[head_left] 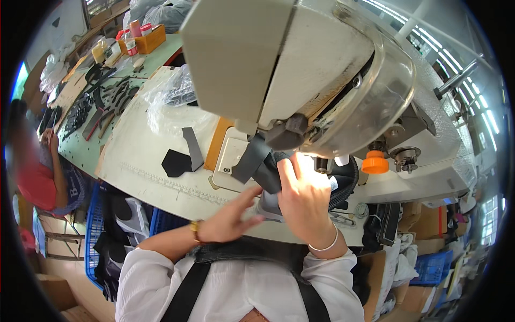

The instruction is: Stitching components of shoe uppers using an industrial sewing machine.

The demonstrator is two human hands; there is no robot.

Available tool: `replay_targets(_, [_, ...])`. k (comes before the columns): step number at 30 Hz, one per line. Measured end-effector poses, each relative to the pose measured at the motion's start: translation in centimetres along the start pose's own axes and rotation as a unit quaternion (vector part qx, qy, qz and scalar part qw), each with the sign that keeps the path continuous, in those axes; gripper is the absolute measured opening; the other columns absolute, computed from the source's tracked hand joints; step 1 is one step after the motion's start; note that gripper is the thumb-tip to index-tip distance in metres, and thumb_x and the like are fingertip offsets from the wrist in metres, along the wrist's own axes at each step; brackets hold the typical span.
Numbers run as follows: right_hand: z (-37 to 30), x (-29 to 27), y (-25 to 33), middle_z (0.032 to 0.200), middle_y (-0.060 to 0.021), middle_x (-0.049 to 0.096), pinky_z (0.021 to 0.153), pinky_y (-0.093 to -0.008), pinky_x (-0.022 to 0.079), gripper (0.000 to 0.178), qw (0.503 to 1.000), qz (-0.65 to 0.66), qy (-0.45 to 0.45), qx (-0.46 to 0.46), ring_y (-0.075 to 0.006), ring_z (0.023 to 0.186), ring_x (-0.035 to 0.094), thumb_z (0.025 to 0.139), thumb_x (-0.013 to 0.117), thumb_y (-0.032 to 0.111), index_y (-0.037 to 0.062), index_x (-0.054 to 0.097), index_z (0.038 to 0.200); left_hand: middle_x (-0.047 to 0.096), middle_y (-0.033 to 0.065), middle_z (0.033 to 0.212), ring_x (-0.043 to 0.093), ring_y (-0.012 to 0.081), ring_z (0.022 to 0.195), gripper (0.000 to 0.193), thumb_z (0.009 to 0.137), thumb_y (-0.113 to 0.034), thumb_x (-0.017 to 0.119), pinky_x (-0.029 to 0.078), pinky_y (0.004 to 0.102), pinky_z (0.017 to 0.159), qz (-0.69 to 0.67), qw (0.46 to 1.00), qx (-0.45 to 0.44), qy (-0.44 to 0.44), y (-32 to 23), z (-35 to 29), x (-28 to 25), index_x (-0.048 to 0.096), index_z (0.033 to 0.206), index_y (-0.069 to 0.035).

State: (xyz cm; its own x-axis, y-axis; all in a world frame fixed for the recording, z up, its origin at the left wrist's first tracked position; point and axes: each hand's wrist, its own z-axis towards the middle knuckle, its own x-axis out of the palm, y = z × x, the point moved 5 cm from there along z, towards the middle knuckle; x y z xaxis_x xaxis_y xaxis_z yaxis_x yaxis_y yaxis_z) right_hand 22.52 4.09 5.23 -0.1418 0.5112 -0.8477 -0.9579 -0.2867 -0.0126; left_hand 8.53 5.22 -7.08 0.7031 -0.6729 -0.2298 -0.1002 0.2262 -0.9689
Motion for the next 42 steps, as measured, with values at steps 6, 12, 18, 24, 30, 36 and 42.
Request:
replay_targets(6, [0.5,0.0,1.2,0.07,-0.0018,0.055,0.062,-0.0332,0.045,0.012,0.979,-0.189,-0.049,-0.054,-0.0182,0.063,0.061,0.076,0.068,0.014,0.0116,0.06,0.084,0.044,0.0184,0.157,0.04,0.0283,0.147,0.056,0.111,-0.021,0.053,0.038,0.0447,0.121,-0.436,0.9,-0.002,-0.029,4.7,10.9,7.9,0.032,0.158,-0.001])
replay_targets(12, [-0.2,0.3,-2.0,0.073,-0.0034,0.052,0.059,-0.0346,0.045,0.044,0.967,-0.105,-0.178,-0.151,-0.0201,0.063,0.055,0.075,0.067,0.014,0.0076,0.074,0.119,0.054,0.0137,0.147,0.051,0.0242,0.135,0.043,0.112,-0.026,0.049,0.042,0.0414,0.117,-0.482,0.875,-0.014,-0.042,8.7,18.1,8.3,0.045,0.149,-0.003])
replay_targets(18, [-3.2,2.0,-2.9,0.101,-0.0114,0.062,0.076,-0.0391,0.053,0.052,0.954,0.008,-0.204,-0.222,-0.0261,0.088,0.063,0.073,0.067,0.014,0.0107,0.079,0.124,0.062,0.0082,0.14,0.06,0.0194,0.126,0.041,0.114,-0.031,0.043,0.046,0.0363,0.113,-0.351,0.929,0.103,-0.06,4.1,8.3,0.7,0.056,0.144,-0.005])
replay_targets(24, [-2.4,2.2,-2.1,0.115,-0.0124,0.07,0.083,-0.0414,0.054,0.039,0.953,0.022,-0.194,-0.231,-0.0255,0.097,0.064,0.078,0.068,0.015,0.0021,0.076,0.114,0.068,-0.0015,0.104,0.062,0.0064,0.095,0.021,0.107,-0.023,0.064,0.05,0.025,0.084,-0.359,0.926,-0.015,-0.118,-1.7,6.0,-4.7,0.068,0.116,-0.004])
replay_targets(30, [-1.8,1.9,-2.0,0.118,-0.012,0.074,0.079,-0.0394,0.054,0.029,0.956,0.048,-0.18,-0.226,-0.0269,0.103,0.068,0.077,0.067,0.017,0.0017,0.075,0.101,0.062,-0.0064,0.082,0.054,0.0012,0.078,0.017,0.101,-0.011,0.071,0.044,0.0228,0.065,-0.138,0.965,0.083,-0.205,-4.7,6.9,-5.6,0.068,0.087,-0.003])
replay_targets(36, [-1.7,2.3,-1.5,0.12,-0.0115,0.075,0.07,-0.0349,0.052,0.02,0.956,0.034,-0.182,-0.228,-0.0264,0.104,0.071,0.078,0.07,0.016,0.0042,0.072,0.093,0.071,-0.0004,0.101,0.066,0.0078,0.091,0.014,0.103,-0.014,0.07,0.054,0.0239,0.079,-0.322,0.927,-0.036,-0.187,-3.2,5.9,-5.0,0.07,0.112,-0.004])
replay_targets(42, [-1.5,2.7,-1.7,0.122,-0.0118,0.075,0.065,-0.0304,0.049,0.012,0.955,0.032,-0.179,-0.232,-0.0227,0.099,0.071,0.077,0.07,0.018,0.0098,0.065,0.084,0.072,0.0053,0.118,0.068,0.0125,0.11,0.023,0.108,-0.013,0.061,0.057,0.0273,0.093,-0.357,0.926,-0.038,-0.114,-2.9,6.2,-5.4,0.067,0.128,-0.003])
